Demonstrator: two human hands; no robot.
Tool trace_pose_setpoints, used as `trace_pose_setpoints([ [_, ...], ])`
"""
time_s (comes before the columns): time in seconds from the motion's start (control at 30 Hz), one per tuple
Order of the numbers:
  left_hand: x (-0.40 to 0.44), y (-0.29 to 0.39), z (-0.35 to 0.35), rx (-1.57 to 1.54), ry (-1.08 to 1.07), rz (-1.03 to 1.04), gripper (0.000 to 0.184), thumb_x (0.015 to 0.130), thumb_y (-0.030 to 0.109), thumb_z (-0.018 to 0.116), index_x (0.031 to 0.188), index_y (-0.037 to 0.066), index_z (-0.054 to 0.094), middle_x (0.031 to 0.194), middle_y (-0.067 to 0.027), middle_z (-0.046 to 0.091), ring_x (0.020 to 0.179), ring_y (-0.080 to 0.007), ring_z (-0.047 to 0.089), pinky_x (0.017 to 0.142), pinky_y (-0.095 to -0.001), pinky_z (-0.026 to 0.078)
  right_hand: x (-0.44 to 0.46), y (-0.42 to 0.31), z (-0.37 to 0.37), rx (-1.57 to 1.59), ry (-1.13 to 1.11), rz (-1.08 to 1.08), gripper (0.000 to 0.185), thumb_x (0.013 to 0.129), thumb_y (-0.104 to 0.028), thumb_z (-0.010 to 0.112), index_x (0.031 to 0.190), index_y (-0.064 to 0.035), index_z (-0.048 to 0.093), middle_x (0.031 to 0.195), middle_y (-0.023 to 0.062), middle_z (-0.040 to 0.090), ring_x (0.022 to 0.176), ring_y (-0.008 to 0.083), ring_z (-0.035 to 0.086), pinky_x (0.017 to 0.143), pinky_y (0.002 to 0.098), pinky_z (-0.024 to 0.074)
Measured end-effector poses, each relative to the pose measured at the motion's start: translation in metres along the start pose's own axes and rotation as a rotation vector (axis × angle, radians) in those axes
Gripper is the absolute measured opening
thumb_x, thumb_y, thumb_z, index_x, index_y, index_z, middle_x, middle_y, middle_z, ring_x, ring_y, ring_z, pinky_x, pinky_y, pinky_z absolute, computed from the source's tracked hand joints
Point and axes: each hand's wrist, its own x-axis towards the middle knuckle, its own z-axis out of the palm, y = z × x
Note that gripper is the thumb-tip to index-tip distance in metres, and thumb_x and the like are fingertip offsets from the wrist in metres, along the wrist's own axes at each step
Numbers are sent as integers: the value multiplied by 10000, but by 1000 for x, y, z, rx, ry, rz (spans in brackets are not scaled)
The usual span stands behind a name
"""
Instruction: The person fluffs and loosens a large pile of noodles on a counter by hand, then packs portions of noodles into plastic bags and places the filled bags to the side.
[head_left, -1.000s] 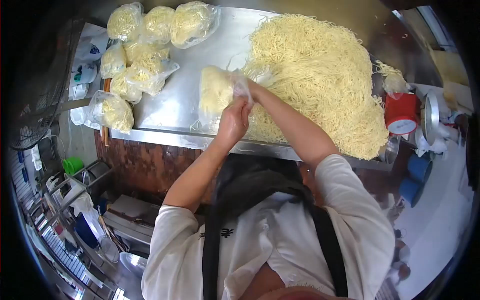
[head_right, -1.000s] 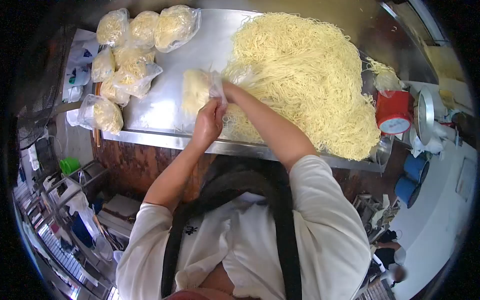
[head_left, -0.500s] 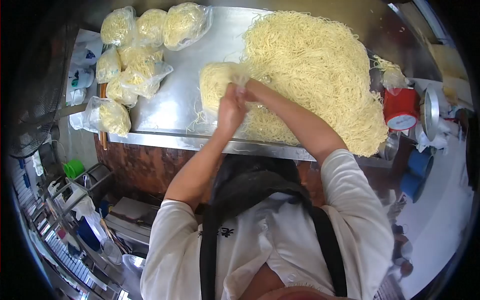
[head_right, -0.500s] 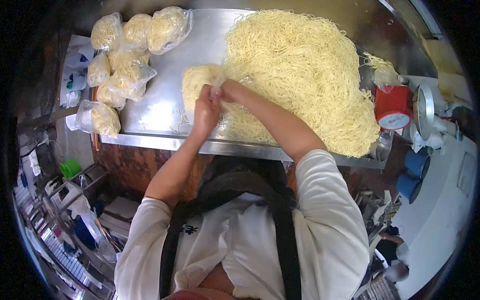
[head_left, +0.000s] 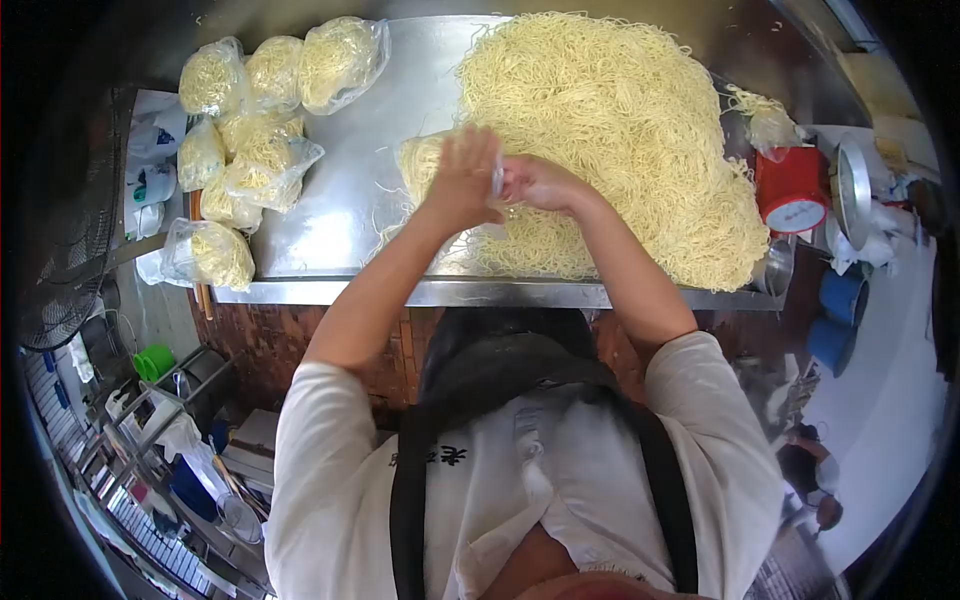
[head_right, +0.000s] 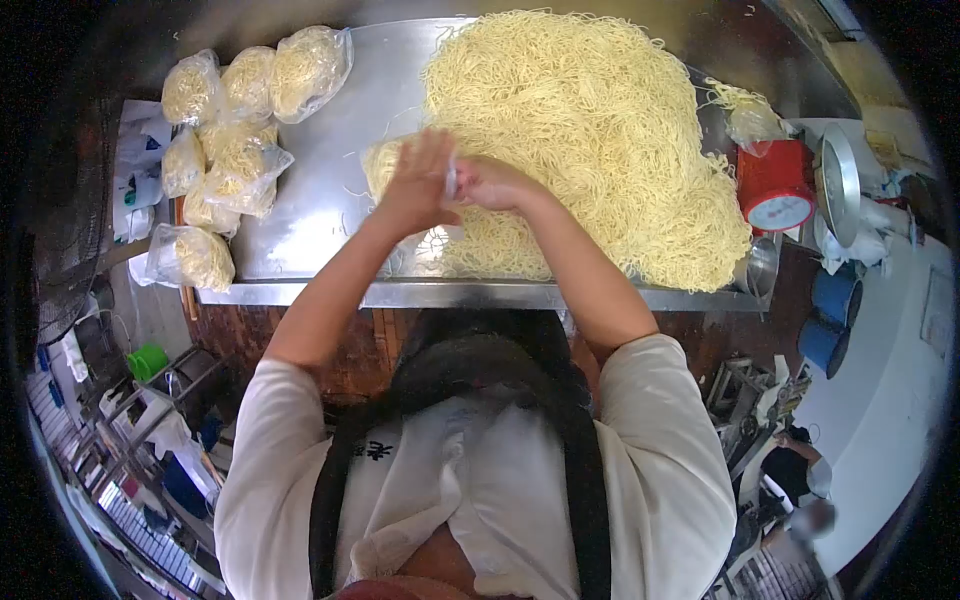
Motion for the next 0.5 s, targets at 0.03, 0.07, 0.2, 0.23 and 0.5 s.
trace_pose_setpoints([
  [0.03,2,-2,24,100,-66,51,750,746,271,769,1372,-7,465,1303,-193,537,1278,-331,459,1043,-464,396,2,14,4,207,41,-18,550,866,21,520,1405,-43,435,1304,208,570,1198,280,567,1020,374,451],
  [0.07,-2,-5,51,193,-134,33,729,737,293,768,1339,-19,499,1262,-197,571,1241,-343,498,1030,-471,403,3,36,13,414,78,-34,559,864,36,519,1409,-53,434,1298,209,571,1195,269,569,1014,369,456],
  [0.2,-1,-30,57,126,-544,-117,532,713,305,767,1142,11,655,998,-199,689,1007,-365,644,923,-471,466,-24,31,19,138,353,-163,591,868,48,533,1434,-65,404,1361,182,520,1241,275,523,1039,363,436],
  [0.23,-7,-34,41,26,-549,-208,497,709,283,765,1112,10,666,959,-183,700,967,-367,654,897,-470,477,-29,27,18,-61,419,-227,609,861,55,536,1442,-55,390,1394,176,494,1260,283,504,1054,362,423],
  [0.5,-21,-36,-117,-691,-257,-353,316,714,117,717,1006,0,689,815,-166,706,722,-308,675,712,-353,526,21,-47,17,-957,569,-339,552,757,-90,756,1283,-114,588,1304,69,601,1346,277,433,1201,556,94],
])
